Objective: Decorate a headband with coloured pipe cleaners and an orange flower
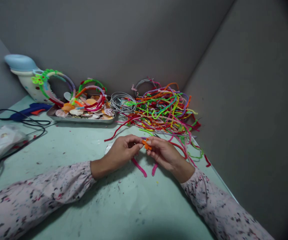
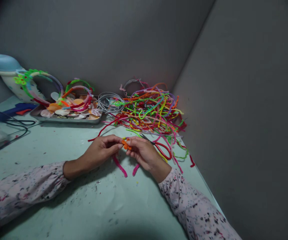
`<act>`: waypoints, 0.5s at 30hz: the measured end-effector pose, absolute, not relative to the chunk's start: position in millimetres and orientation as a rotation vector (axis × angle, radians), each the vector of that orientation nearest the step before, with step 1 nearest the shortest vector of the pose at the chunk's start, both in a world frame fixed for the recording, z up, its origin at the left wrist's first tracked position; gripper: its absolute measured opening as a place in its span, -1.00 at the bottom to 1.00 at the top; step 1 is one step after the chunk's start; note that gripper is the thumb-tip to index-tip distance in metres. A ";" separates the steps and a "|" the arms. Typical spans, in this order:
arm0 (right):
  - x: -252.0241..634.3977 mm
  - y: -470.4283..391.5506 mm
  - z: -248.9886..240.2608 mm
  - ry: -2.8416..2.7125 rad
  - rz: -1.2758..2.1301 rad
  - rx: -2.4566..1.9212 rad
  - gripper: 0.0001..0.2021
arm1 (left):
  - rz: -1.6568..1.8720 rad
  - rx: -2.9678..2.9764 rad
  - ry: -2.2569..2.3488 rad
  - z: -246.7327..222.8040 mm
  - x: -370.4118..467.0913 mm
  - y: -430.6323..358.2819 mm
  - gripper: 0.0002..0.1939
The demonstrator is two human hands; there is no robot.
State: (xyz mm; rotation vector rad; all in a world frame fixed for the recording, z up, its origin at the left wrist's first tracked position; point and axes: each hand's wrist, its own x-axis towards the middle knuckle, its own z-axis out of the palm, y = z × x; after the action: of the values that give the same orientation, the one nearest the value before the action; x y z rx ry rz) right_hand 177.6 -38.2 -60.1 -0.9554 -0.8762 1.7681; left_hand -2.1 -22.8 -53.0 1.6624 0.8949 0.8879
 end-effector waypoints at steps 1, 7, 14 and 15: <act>177.9 -38.1 -60.1 -0.868 1.775 -0.950 -0.96 | 0.871 1.664 0.886 -52.9 -2.8 -22.4 -0.83; 176.4 -39.4 -57.1 -0.828 1.855 -0.921 -0.93 | 0.859 1.623 0.834 -52.6 -3.0 -25.9 -0.86; 177.3 -37.2 -59.7 -0.826 1.895 -0.902 -0.92 | 0.702 1.235 0.755 -50.1 1.5 -28.2 -0.83; 177.5 -36.8 -60.6 -0.826 1.895 -0.902 -0.92 | 0.692 1.203 0.752 -50.3 1.5 -27.5 -0.82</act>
State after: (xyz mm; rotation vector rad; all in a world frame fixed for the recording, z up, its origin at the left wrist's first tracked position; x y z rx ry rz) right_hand 177.5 -36.8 -60.6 -0.9018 -0.8257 1.8947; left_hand 1.5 -27.5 -50.3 1.2030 0.7521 0.6919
